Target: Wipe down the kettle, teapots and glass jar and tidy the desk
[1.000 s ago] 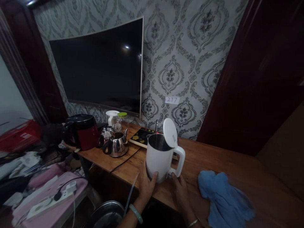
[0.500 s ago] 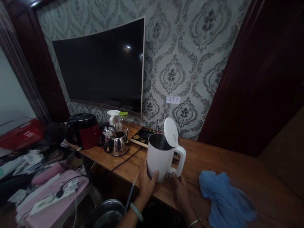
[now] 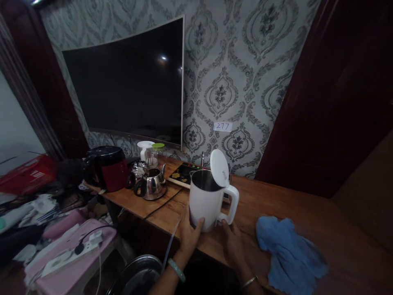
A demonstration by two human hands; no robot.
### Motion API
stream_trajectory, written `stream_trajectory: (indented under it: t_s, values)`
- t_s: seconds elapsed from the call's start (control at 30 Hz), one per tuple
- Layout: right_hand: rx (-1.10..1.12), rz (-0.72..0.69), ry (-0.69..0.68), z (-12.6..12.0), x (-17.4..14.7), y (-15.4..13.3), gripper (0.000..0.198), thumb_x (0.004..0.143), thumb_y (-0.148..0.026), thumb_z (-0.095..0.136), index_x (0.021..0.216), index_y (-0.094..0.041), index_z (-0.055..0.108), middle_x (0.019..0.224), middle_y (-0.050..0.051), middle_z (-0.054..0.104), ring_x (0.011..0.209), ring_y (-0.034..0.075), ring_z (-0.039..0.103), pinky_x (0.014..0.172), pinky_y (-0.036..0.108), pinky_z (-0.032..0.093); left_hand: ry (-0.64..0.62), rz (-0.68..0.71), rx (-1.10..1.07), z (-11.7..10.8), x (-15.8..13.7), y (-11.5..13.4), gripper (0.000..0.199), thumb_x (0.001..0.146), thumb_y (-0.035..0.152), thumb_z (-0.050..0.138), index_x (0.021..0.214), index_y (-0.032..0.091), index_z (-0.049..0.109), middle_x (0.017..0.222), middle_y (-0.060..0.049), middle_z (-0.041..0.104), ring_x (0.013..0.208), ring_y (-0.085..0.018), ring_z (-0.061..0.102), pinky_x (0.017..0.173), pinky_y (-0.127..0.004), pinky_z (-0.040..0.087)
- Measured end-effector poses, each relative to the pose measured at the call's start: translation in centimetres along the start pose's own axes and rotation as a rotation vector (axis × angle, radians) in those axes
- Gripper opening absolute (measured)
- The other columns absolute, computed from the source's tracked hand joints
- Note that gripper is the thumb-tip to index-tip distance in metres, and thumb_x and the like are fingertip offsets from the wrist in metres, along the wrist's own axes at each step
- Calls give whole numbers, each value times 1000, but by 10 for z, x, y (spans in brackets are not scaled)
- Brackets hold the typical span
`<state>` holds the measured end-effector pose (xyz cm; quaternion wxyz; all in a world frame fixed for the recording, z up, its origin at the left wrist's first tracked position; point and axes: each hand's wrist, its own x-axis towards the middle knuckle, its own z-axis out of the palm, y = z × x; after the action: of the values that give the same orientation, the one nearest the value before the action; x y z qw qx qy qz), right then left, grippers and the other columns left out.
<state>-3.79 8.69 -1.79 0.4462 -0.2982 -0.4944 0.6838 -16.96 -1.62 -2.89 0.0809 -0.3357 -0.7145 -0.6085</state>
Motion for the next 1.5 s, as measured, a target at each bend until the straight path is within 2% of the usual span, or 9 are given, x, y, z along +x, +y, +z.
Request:
stream_trajectory:
  t_s: [0.23, 0.4, 0.63, 0.9, 1.1, 1.37, 1.5]
  values:
    - [-32, -11, 8, 2, -1, -6, 62, 65, -69, 80, 101, -19, 76, 105, 9, 80, 106, 32, 70, 97, 45, 52, -1, -12, -6, 1, 0, 1, 80, 86, 57, 63, 149, 10, 46, 151, -23, 54, 142, -37, 50, 119, -58, 39]
    - [-25, -3, 19, 2, -1, -5, 61, 65, -68, 81, 100, -19, 77, 106, 9, 80, 106, 32, 69, 97, 44, 52, -15, -11, -11, 0, 0, 0, 78, 86, 57, 63, 149, 15, 47, 151, -19, 55, 142, -35, 50, 120, -57, 39]
    - [4, -9, 8, 3, -1, -5, 59, 65, -68, 82, 98, -19, 77, 101, 9, 80, 101, 31, 70, 94, 44, 53, -26, -17, -12, 0, 1, 0, 79, 87, 59, 62, 150, 14, 46, 154, -21, 52, 144, -35, 48, 120, -58, 37]
    - [28, 8, -12, 0, 3, 3, 58, 67, -65, 81, 102, -19, 76, 104, 8, 80, 105, 30, 69, 96, 42, 51, -6, -31, -16, 0, 1, 2, 76, 85, 58, 64, 146, 13, 52, 147, -20, 58, 141, -35, 51, 119, -57, 39]
    - [21, -9, 15, 2, 2, -3, 56, 64, -66, 82, 97, -20, 78, 99, 8, 80, 101, 30, 70, 92, 41, 54, 5, -34, -17, -1, 1, 4, 74, 83, 60, 65, 141, 14, 57, 142, -20, 62, 138, -36, 54, 116, -58, 42]
    - [39, -18, 15, 4, -1, -5, 55, 67, -65, 81, 98, -20, 77, 105, 9, 80, 104, 30, 70, 94, 42, 53, -1, -37, -11, -1, 1, 2, 80, 83, 59, 65, 148, 15, 50, 147, -19, 59, 140, -36, 53, 118, -58, 40]
    - [51, -7, 19, 5, 0, -2, 53, 66, -65, 81, 96, -21, 77, 101, 7, 80, 102, 30, 70, 93, 42, 54, 24, -20, 3, 0, 1, 1, 78, 83, 57, 67, 148, 16, 51, 146, -18, 60, 139, -36, 54, 116, -57, 42]
